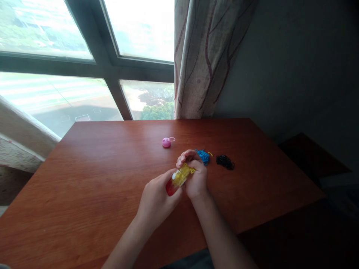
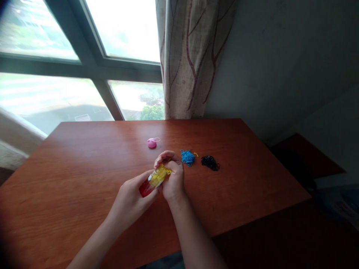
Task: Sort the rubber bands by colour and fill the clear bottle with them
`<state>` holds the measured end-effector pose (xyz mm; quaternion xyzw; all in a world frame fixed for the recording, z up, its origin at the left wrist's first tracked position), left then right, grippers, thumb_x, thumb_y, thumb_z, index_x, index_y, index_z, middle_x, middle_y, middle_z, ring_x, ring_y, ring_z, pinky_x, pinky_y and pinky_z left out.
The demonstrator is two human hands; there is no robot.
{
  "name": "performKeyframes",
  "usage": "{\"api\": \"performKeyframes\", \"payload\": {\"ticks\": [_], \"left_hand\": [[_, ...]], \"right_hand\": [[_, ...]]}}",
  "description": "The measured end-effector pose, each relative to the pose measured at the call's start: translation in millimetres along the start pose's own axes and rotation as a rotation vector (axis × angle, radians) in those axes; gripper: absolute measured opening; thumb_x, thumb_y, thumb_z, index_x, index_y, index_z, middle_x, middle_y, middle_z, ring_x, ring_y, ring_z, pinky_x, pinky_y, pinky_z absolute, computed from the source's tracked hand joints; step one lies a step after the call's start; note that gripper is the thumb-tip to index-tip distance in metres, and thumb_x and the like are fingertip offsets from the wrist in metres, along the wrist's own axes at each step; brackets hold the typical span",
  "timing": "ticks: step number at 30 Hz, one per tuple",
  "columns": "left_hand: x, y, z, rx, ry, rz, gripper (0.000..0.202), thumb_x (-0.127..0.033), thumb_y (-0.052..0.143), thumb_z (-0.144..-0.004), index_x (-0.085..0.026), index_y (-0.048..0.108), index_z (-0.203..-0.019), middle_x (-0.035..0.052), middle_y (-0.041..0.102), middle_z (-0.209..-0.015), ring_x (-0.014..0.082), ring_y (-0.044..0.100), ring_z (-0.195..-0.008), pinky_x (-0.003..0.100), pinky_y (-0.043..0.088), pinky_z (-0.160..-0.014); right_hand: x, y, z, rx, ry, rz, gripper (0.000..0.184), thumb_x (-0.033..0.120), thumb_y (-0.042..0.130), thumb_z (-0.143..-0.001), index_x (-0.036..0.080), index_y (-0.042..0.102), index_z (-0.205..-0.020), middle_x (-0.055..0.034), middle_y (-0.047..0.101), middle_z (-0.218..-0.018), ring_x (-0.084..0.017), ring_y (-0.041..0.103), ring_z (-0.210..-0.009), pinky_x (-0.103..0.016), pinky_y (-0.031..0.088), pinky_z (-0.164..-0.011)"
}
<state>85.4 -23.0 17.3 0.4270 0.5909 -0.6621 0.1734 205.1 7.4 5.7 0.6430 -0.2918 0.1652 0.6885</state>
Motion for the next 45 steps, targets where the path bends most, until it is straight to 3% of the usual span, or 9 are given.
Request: {"api": "performKeyframes", "payload": {"ticks": [10,17,24,28,32,35,39,45], "left_hand": [[-1.6,1.1,0.6,0.007,-0.002,0.023,0.024,-0.025,0.056,-0.084,-0.021,0.062,-0.107,0.0005,0.071,-0.09,0.016,0.063,-0.076,0.022,0.045,-0.07],[-2.9,1.6,1.8,-0.021,-0.005,0.042,0.027,-0.022,0.056,-0.082,-0.022,0.063,-0.108,0.0001,0.072,-0.091,0.0163,0.064,-0.077,0.022,0.044,-0.07],[-2.1,0.3,3.7,0.023,-0.011,0.014,0.027,-0.019,0.055,-0.08,-0.022,0.063,-0.106,-0.0003,0.07,-0.086,0.0169,0.062,-0.074,0.022,0.043,-0.067],[-3.1,-2.1,4.1,0.033,-0.007,-0.01,0.025,-0.019,0.055,-0.079,-0.022,0.063,-0.102,-0.0006,0.069,-0.084,0.0168,0.062,-0.073,0.022,0.043,-0.067],[-4.7,-4.4,3.4,0.02,-0.002,-0.02,0.024,-0.018,0.055,-0.079,-0.022,0.063,-0.102,-0.0005,0.069,-0.084,0.0167,0.061,-0.073,0.022,0.043,-0.067],[-5.3,-5.3,2.7,0.014,0.006,-0.017,0.029,-0.017,0.055,-0.078,-0.022,0.064,-0.105,0.0002,0.07,-0.088,0.0175,0.062,-0.076,0.023,0.043,-0.068],[-5.0,-5.3,2.4,0.007,0.012,0.006,0.031,-0.016,0.055,-0.078,-0.022,0.064,-0.107,0.0001,0.071,-0.089,0.0172,0.063,-0.077,0.023,0.044,-0.069],[-2.7,-3.8,2.2,0.009,0.016,0.034,0.028,-0.015,0.055,-0.078,-0.02,0.064,-0.103,-0.0003,0.07,-0.086,0.0159,0.062,-0.074,0.022,0.042,-0.067]], "right_hand": [[0.8,-0.1,-3.2,-0.081,0.011,-0.093,0.01,0.018,0.061,-0.072,0.021,0.066,-0.08,0.0028,0.055,-0.072,-0.01,0.05,-0.064,-0.022,0.043,-0.061],[1.0,1.0,-2.9,-0.124,-0.02,-0.069,0.006,0.017,0.066,-0.074,0.02,0.069,-0.079,0.0022,0.063,-0.073,-0.008,0.053,-0.062,-0.02,0.043,-0.058],[4.6,0.1,-3.6,-0.208,-0.04,-0.028,0.008,0.02,0.068,-0.075,0.021,0.07,-0.083,0.0006,0.071,-0.075,-0.01,0.061,-0.065,-0.02,0.044,-0.055],[6.0,2.6,-1.5,-0.162,-0.072,0.071,0.012,0.021,0.068,-0.078,0.022,0.07,-0.09,-0.0021,0.075,-0.091,-0.011,0.065,-0.069,-0.019,0.043,-0.055],[6.1,4.7,1.3,-0.06,-0.066,0.157,0.017,0.015,0.065,-0.076,0.021,0.073,-0.09,-0.0062,0.072,-0.113,-0.016,0.069,-0.09,-0.021,0.046,-0.06],[5.2,4.7,2.4,0.001,-0.042,0.165,0.025,0.011,0.058,-0.072,0.02,0.075,-0.088,-0.0071,0.073,-0.108,-0.019,0.069,-0.095,-0.023,0.047,-0.062],[3.9,3.0,2.6,0.009,-0.049,0.124,0.031,0.008,0.053,-0.066,0.02,0.077,-0.082,-0.0055,0.075,-0.094,-0.016,0.069,-0.081,-0.022,0.046,-0.059],[3.2,2.1,3.1,0.056,-0.037,0.114,0.034,0.008,0.05,-0.064,0.021,0.077,-0.081,-0.0052,0.075,-0.092,-0.017,0.068,-0.078,-0.025,0.046,-0.061]]}}
Point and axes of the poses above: each hand's wrist, its own z-axis away from the middle knuckle, its own y-axis out of the palm, x = y × z, the point moved 1 cm from there along -z, towards the middle knuckle
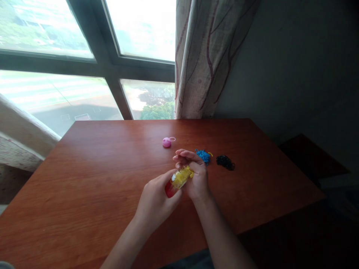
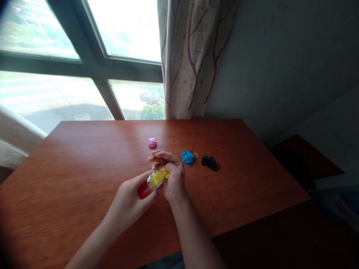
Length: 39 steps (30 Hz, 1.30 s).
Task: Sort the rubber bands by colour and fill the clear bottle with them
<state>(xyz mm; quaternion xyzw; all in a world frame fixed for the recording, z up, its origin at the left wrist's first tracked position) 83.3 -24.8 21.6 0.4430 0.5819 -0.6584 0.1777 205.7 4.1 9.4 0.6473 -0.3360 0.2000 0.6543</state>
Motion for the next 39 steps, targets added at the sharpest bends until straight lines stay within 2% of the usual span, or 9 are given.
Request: {"api": "performKeyframes", "payload": {"ticks": [4,9,14,17,23,27,33,39], "left_hand": [[3.4,1.0,0.7,0.012,0.022,-0.033,0.021,-0.016,0.055,-0.078,-0.02,0.062,-0.098,-0.0008,0.068,-0.084,0.0156,0.06,-0.072,0.022,0.041,-0.065],[8.1,-0.5,2.7,-0.005,0.056,-0.122,0.025,-0.016,0.056,-0.078,-0.02,0.06,-0.102,0.0013,0.069,-0.089,0.018,0.062,-0.077,0.025,0.041,-0.068],[7.7,-2.1,2.5,0.006,0.063,-0.104,0.04,-0.014,0.056,-0.078,-0.023,0.059,-0.117,0.0018,0.071,-0.1,0.0193,0.064,-0.086,0.026,0.044,-0.073],[5.5,-1.6,1.4,0.025,0.041,-0.073,0.041,-0.014,0.056,-0.079,-0.025,0.06,-0.118,0.0005,0.071,-0.101,0.0193,0.065,-0.087,0.025,0.044,-0.073],[5.0,-0.1,0.0,0.038,0.02,-0.08,0.033,-0.017,0.056,-0.08,-0.023,0.062,-0.111,0.0004,0.071,-0.096,0.0192,0.064,-0.083,0.025,0.044,-0.07],[6.4,0.5,1.1,0.03,0.022,-0.118,0.039,-0.017,0.056,-0.079,-0.024,0.058,-0.118,0.0012,0.071,-0.1,0.0205,0.066,-0.086,0.027,0.045,-0.073],[4.9,1.6,3.4,0.029,0.021,-0.184,0.044,-0.019,0.055,-0.081,-0.025,0.049,-0.125,0.0036,0.071,-0.104,0.0226,0.068,-0.088,0.028,0.045,-0.072],[2.3,-0.2,2.3,0.023,0.023,-0.186,0.043,-0.02,0.056,-0.083,-0.027,0.05,-0.125,0.0024,0.072,-0.105,0.0223,0.069,-0.089,0.027,0.045,-0.071]], "right_hand": [[1.5,0.9,0.9,0.078,0.011,-0.001,0.033,0.012,0.048,-0.069,0.018,0.078,-0.082,-0.007,0.075,-0.093,-0.018,0.068,-0.079,-0.025,0.045,-0.06],[2.7,2.0,1.4,0.151,0.03,0.022,0.033,0.017,0.046,-0.075,0.016,0.078,-0.082,-0.0093,0.074,-0.093,-0.018,0.065,-0.076,-0.025,0.044,-0.06],[0.6,-0.6,-1.1,0.072,0.038,-0.067,0.029,0.01,0.051,-0.068,0.019,0.076,-0.08,-0.0043,0.073,-0.084,-0.014,0.062,-0.071,-0.023,0.043,-0.06],[-0.5,-2.3,-3.1,0.019,0.037,-0.127,0.027,0.005,0.055,-0.064,0.021,0.074,-0.076,-0.0006,0.07,-0.08,-0.011,0.059,-0.068,-0.02,0.042,-0.058],[-0.2,-0.6,-3.1,-0.022,0.077,-0.126,0.016,0.014,0.057,-0.074,0.018,0.073,-0.074,-0.0032,0.07,-0.079,-0.014,0.061,-0.068,-0.023,0.044,-0.059],[0.8,0.4,-2.2,-0.04,0.094,-0.173,0.017,0.018,0.055,-0.075,0.019,0.072,-0.072,-0.0028,0.069,-0.077,-0.014,0.06,-0.068,-0.023,0.044,-0.058],[-0.6,-0.4,-3.7,-0.074,0.074,-0.169,0.016,0.014,0.055,-0.073,0.019,0.07,-0.071,-0.0018,0.068,-0.076,-0.013,0.058,-0.065,-0.023,0.044,-0.058],[-2.1,-3.3,-4.8,-0.035,0.023,-0.155,0.031,0.002,0.053,-0.059,0.021,0.069,-0.076,0.0017,0.068,-0.078,-0.011,0.059,-0.066,-0.022,0.042,-0.059]]}}
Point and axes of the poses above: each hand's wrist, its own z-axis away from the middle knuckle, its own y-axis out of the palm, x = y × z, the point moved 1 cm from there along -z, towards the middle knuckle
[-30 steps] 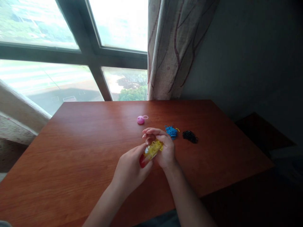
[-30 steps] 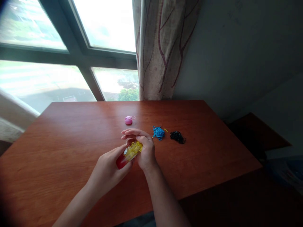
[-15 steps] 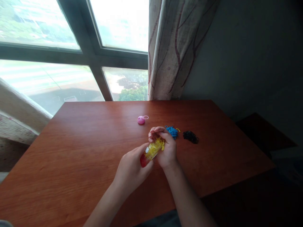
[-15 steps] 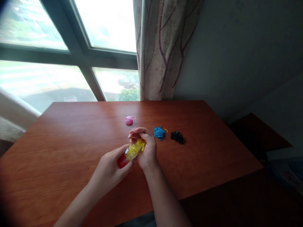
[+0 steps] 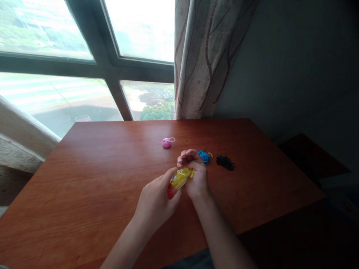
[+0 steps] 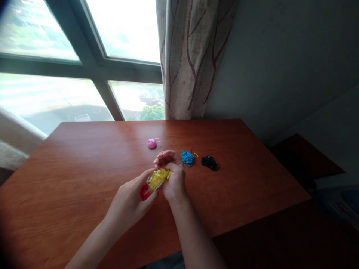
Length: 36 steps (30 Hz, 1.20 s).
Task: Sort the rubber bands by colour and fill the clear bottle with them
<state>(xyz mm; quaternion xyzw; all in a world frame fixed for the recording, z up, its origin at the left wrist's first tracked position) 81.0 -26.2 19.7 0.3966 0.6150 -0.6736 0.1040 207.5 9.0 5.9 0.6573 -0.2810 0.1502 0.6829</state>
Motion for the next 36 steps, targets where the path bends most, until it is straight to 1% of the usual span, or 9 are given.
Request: {"api": "performKeyframes", "payload": {"ticks": [4,8,11,14,19,24,30,32,36], "left_hand": [[1,0.8,-2,-0.015,0.005,0.003,0.043,-0.022,0.057,-0.084,-0.028,0.051,-0.126,0.0023,0.072,-0.106,0.0225,0.069,-0.09,0.027,0.046,-0.071],[5,2.8,0,-0.022,0.016,-0.029,0.045,-0.022,0.058,-0.082,-0.026,0.051,-0.126,0.0047,0.072,-0.109,0.0239,0.07,-0.092,0.028,0.047,-0.073],[6,2.5,2,0.011,0.033,-0.047,0.042,-0.02,0.056,-0.081,-0.024,0.053,-0.123,0.0061,0.071,-0.11,0.0239,0.069,-0.093,0.028,0.047,-0.074],[7,-0.5,4,0.033,0.044,-0.055,0.041,-0.019,0.056,-0.08,-0.023,0.055,-0.12,0.0057,0.072,-0.106,0.0231,0.069,-0.089,0.028,0.047,-0.072],[6,-5.3,6,0.087,0.057,-0.049,0.037,-0.019,0.055,-0.08,-0.023,0.055,-0.117,0.0037,0.072,-0.097,0.0214,0.068,-0.081,0.028,0.045,-0.069],[9,-5.0,4,0.067,0.095,-0.062,0.046,-0.017,0.054,-0.078,-0.025,0.053,-0.123,0.0057,0.07,-0.109,0.0231,0.068,-0.091,0.029,0.047,-0.075],[10,-3.9,4,0.084,0.108,-0.057,0.044,-0.017,0.056,-0.078,-0.024,0.056,-0.121,0.0058,0.071,-0.105,0.0246,0.068,-0.092,0.03,0.048,-0.074],[10,-2.3,4,0.075,0.098,-0.015,0.044,-0.017,0.055,-0.078,-0.024,0.056,-0.121,0.0051,0.071,-0.106,0.024,0.067,-0.092,0.031,0.048,-0.076],[11,1.1,4,0.036,0.079,0.056,0.045,-0.016,0.056,-0.077,-0.024,0.056,-0.122,0.0048,0.071,-0.11,0.0221,0.067,-0.093,0.029,0.047,-0.079]], "right_hand": [[0,0,1,0.043,0.025,0.032,0.029,0.005,0.053,-0.063,0.021,0.07,-0.081,0.0001,0.07,-0.079,-0.012,0.061,-0.068,-0.023,0.044,-0.062],[1,1,1,0.03,0.092,0.047,0.017,0.023,0.055,-0.08,0.019,0.071,-0.084,-0.0036,0.072,-0.081,-0.015,0.064,-0.073,-0.023,0.045,-0.061],[2,0,-1,0.034,0.169,0.071,0.03,0.041,0.051,-0.089,0.018,0.072,-0.088,-0.0055,0.073,-0.084,-0.015,0.065,-0.074,-0.023,0.046,-0.06],[5,-1,-3,0.086,0.231,0.085,0.039,0.049,0.049,-0.091,0.017,0.071,-0.094,-0.0063,0.073,-0.088,-0.016,0.066,-0.078,-0.024,0.048,-0.063],[7,-1,-3,0.151,0.293,0.127,0.041,0.052,0.049,-0.091,0.017,0.068,-0.098,-0.0073,0.073,-0.091,-0.017,0.066,-0.083,-0.024,0.049,-0.065],[8,2,0,0.203,0.325,0.225,0.033,0.043,0.056,-0.089,0.02,0.061,-0.112,-0.0061,0.074,-0.095,-0.017,0.067,-0.085,-0.025,0.049,-0.068],[13,2,0,0.329,0.492,0.404,0.039,0.048,0.056,-0.091,0.016,0.062,-0.114,-0.0081,0.073,-0.097,-0.017,0.067,-0.085,-0.03,0.049,-0.078],[12,1,-3,0.312,0.524,0.367,0.041,0.05,0.056,-0.091,0.015,0.064,-0.11,-0.0087,0.073,-0.096,-0.016,0.066,-0.081,-0.029,0.049,-0.078],[9,0,-11,0.163,0.509,0.218,0.042,0.053,0.056,-0.089,0.013,0.068,-0.097,-0.0076,0.073,-0.087,-0.014,0.065,-0.074,-0.024,0.049,-0.07]]}}
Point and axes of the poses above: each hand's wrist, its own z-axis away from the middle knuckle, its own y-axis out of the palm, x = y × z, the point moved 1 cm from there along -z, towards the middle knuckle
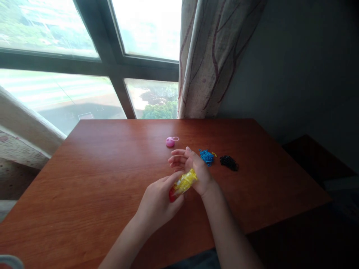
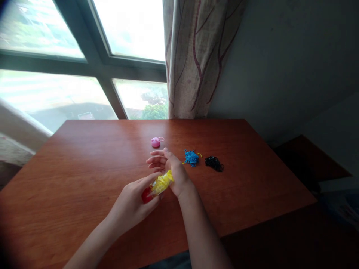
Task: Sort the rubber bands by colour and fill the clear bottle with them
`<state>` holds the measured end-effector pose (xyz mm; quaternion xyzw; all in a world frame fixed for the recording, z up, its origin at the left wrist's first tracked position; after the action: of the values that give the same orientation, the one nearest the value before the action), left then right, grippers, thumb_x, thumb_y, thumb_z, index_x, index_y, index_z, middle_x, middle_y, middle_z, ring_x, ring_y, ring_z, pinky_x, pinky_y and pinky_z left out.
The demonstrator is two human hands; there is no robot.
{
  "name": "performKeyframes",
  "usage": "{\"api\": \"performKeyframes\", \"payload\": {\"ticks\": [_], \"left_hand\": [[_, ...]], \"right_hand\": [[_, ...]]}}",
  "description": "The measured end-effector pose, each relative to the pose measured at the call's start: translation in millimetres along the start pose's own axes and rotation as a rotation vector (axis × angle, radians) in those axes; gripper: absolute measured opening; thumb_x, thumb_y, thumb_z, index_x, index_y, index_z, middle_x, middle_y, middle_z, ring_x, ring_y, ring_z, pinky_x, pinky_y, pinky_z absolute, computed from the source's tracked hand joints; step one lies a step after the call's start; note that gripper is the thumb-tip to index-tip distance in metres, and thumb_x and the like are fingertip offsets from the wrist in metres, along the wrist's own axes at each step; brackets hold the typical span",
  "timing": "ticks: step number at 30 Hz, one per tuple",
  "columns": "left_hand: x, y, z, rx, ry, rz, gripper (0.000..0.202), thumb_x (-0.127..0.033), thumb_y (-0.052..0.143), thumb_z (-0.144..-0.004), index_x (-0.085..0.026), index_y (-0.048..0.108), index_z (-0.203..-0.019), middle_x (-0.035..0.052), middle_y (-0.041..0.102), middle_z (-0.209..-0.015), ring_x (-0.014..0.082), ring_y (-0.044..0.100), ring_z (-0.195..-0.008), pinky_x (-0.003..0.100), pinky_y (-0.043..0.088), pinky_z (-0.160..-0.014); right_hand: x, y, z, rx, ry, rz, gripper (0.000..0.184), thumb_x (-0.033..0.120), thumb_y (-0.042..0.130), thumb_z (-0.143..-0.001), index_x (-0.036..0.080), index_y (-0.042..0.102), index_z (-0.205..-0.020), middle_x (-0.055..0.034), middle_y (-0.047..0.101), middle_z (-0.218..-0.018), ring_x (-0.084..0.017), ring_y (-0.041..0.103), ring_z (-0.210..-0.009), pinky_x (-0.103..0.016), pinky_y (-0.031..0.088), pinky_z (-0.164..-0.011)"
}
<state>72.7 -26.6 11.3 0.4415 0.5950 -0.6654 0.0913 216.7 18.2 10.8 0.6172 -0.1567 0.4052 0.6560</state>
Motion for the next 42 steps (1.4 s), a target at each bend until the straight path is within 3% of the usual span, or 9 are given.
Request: {"api": "performKeyframes", "payload": {"ticks": [6,15,21,24,28,32,36,40,42], "left_hand": [[0,-2.6,0,-0.01,-0.029,0.081,0.038,-0.014,0.056,-0.077,-0.022,0.059,-0.113,0.002,0.071,-0.097,0.018,0.065,-0.081,0.026,0.046,-0.073],[2,-5.5,-1,-0.065,-0.028,0.242,0.043,-0.017,0.057,-0.082,-0.02,0.057,-0.125,0.0011,0.071,-0.097,0.0155,0.065,-0.081,0.023,0.048,-0.075],[2,-7.8,1,-0.086,-0.031,0.295,0.043,-0.021,0.06,-0.082,-0.018,0.058,-0.125,0.0025,0.072,-0.101,0.0162,0.067,-0.085,0.022,0.051,-0.079],[2,-10.0,1,-0.117,-0.062,0.315,0.04,-0.025,0.061,-0.083,-0.016,0.06,-0.121,0.0036,0.072,-0.101,0.0176,0.068,-0.088,0.024,0.052,-0.081],[2,-10.7,0,-0.121,-0.089,0.311,0.04,-0.029,0.062,-0.083,-0.016,0.061,-0.121,0.0056,0.073,-0.103,0.0182,0.068,-0.087,0.025,0.053,-0.081],[4,-9.3,0,-0.124,-0.08,0.275,0.042,-0.028,0.063,-0.082,-0.016,0.061,-0.122,0.0051,0.073,-0.101,0.0177,0.068,-0.084,0.025,0.053,-0.08],[8,-8.7,1,-0.114,-0.07,0.255,0.04,-0.027,0.062,-0.083,-0.017,0.06,-0.121,0.0038,0.073,-0.1,0.0168,0.068,-0.082,0.024,0.051,-0.077],[10,-9.0,3,-0.106,-0.063,0.233,0.04,-0.027,0.062,-0.083,-0.018,0.059,-0.122,0.0024,0.072,-0.099,0.0162,0.067,-0.082,0.024,0.05,-0.077],[10,-8.9,3,-0.103,-0.06,0.229,0.04,-0.027,0.062,-0.084,-0.019,0.059,-0.122,0.0018,0.072,-0.098,0.0159,0.067,-0.081,0.024,0.05,-0.076]], "right_hand": [[1,-1,-1,-0.131,-0.046,-0.234,0.035,0.045,0.055,-0.089,0.014,0.069,-0.091,-0.0056,0.072,-0.08,-0.015,0.066,-0.071,-0.024,0.051,-0.063],[-14,-2,4,-0.341,-0.052,-0.496,0.015,0.028,0.057,-0.083,0.017,0.066,-0.081,-0.0077,0.073,-0.084,-0.022,0.069,-0.083,-0.042,0.058,-0.078],[-18,-6,21,-0.413,-0.051,-0.549,0.01,0.015,0.056,-0.078,0.016,0.065,-0.079,-0.008,0.073,-0.089,-0.019,0.069,-0.092,-0.033,0.058,-0.083],[-7,-22,34,-0.465,-0.115,-0.456,0.008,0.013,0.059,-0.077,0.018,0.065,-0.079,-0.0036,0.071,-0.082,-0.014,0.068,-0.079,-0.025,0.058,-0.066],[5,-46,41,-0.556,-0.281,-0.174,0.005,0.024,0.065,-0.077,0.019,0.065,-0.079,0.0027,0.062,-0.066,-0.007,0.049,-0.048,-0.016,0.037,-0.039],[-2,-49,32,-0.608,-0.419,0.138,0.015,0.033,0.066,-0.077,0.018,0.065,-0.075,0.0026,0.06,-0.063,-0.007,0.044,-0.047,-0.017,0.032,-0.041],[-8,-41,24,-0.562,-0.465,0.349,0.022,0.036,0.059,-0.083,0.017,0.068,-0.076,-0.0006,0.064,-0.071,-0.011,0.056,-0.063,-0.021,0.044,-0.056],[27,-58,24,-0.587,-0.533,0.599,0.027,0.039,0.052,-0.088,0.019,0.068,-0.084,-0.0029,0.068,-0.078,-0.015,0.061,-0.071,-0.026,0.048,-0.065],[55,-76,25,-0.652,-0.491,0.96,0.023,0.036,0.054,-0.087,0.019,0.068,-0.094,-0.0042,0.071,-0.083,-0.016,0.062,-0.07,-0.028,0.047,-0.065]]}}
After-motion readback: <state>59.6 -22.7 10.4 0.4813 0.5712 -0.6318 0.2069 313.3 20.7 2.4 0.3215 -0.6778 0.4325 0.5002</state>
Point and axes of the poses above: each hand's wrist, its own z-axis away from the middle knuckle, its own y-axis out of the palm, x = y × z, the point moved 1 cm from there along -z, towards the middle knuckle
